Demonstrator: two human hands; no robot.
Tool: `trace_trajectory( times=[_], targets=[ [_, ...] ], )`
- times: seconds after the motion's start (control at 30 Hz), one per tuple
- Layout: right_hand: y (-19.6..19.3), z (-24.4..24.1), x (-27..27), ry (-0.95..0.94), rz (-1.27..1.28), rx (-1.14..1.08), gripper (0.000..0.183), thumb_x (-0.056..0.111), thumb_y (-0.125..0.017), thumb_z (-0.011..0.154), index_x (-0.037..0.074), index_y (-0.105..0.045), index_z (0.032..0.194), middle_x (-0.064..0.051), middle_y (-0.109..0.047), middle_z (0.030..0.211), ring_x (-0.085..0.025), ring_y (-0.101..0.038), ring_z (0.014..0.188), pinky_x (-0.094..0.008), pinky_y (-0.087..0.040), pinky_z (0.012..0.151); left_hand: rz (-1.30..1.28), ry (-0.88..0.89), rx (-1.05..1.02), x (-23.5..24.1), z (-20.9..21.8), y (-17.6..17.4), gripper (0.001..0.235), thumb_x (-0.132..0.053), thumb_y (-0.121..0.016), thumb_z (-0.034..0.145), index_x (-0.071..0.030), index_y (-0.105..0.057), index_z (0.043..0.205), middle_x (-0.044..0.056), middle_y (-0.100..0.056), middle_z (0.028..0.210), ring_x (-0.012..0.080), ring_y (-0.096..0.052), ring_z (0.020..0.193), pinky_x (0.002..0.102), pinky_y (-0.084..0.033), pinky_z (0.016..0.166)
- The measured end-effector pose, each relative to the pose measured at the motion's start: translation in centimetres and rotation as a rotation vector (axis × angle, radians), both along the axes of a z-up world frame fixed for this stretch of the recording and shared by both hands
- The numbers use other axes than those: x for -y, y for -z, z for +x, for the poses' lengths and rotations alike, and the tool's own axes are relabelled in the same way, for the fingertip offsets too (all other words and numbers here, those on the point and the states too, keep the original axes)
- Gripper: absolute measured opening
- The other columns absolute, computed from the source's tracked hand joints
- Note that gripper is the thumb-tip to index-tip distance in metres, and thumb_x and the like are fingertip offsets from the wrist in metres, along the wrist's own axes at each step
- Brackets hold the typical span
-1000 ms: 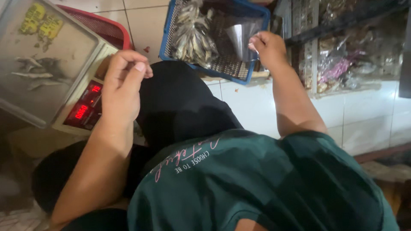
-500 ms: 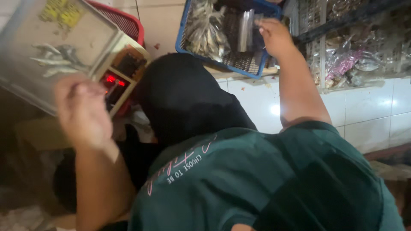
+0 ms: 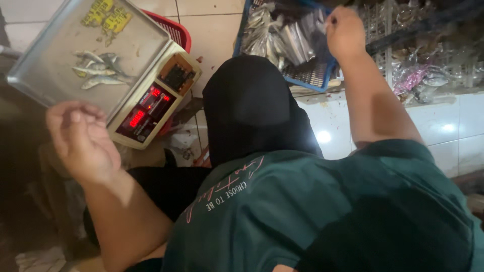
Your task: The person takes dried fish from a cardboard box, places them on a digital scale to weigh them, and puts them into small plastic bags.
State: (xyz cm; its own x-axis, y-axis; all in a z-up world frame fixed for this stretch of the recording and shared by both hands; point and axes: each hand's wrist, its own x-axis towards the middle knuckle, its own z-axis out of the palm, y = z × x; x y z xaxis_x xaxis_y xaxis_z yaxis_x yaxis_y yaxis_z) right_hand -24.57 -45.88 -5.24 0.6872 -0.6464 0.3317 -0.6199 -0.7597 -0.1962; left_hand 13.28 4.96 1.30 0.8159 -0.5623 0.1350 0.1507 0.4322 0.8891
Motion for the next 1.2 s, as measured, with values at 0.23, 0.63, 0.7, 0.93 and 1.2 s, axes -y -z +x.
trace_trajectory(
  times=[0.23,0.63,0.7,0.93,1.2],
  targets=[
    [0.7,-0.7,1.2,0.14,0.007,0.202,0.005,-0.001,-0.065,0.097,0.002,-0.065,0.1,-0.02,-0.07,0.094,-0.043,-0.068,0.088,-0.048,-0.054,0.077,0.05,0.026,-0.017,0.8,0.2,0.2,0.008,-0.007,-0.055,0.116,-0.003,-0.054,0.123,0.009,-0.057,0.108,0.0158,-0.053,0.095,0.031,-0.045,0.092],
    [-5.8,-0.5,-2.4,-0.013,0.263,0.263,0.007,0.001,-0.064,0.102,0.001,-0.064,0.109,-0.015,-0.074,0.1,-0.036,-0.073,0.095,-0.045,-0.056,0.084,0.358,0.544,0.354,18.2,-10.5,-2.1,0.042,-0.003,-0.069,0.102,-0.004,-0.049,0.139,0.011,-0.063,0.133,0.016,-0.065,0.111,0.03,-0.055,0.098],
    [-7.7,-0.7,-3.4,-0.019,0.207,0.14,0.007,0.005,-0.072,0.103,0.003,-0.068,0.108,-0.016,-0.073,0.098,-0.039,-0.069,0.094,-0.048,-0.053,0.084,0.538,0.654,0.5,22.3,-12.8,-2.8,0.055,-0.006,-0.075,0.096,-0.01,-0.047,0.143,0.012,-0.066,0.122,0.0151,-0.069,0.095,0.029,-0.057,0.084],
    [-8.8,-2.4,-5.2,-0.292,0.215,0.222,0.031,0.008,-0.084,0.093,0.008,-0.065,0.118,-0.013,-0.065,0.136,-0.035,-0.058,0.13,-0.048,-0.047,0.111,0.377,0.592,0.897,35.6,-19.0,-0.6,0.059,-0.011,-0.079,0.086,-0.009,-0.05,0.137,0.019,-0.06,0.126,0.0251,-0.069,0.095,0.033,-0.056,0.081],
    [6.6,-2.5,-4.4,-0.192,1.277,0.7,0.104,0.011,-0.087,0.082,0.017,-0.019,0.16,-0.013,-0.047,0.15,-0.025,-0.055,0.134,-0.042,-0.051,0.11,0.476,0.757,0.376,38.4,-19.4,5.2,0.011,-0.012,-0.062,0.103,-0.006,-0.069,0.109,0.003,-0.073,0.091,0.0105,-0.069,0.084,0.027,-0.057,0.079]
  ],
)
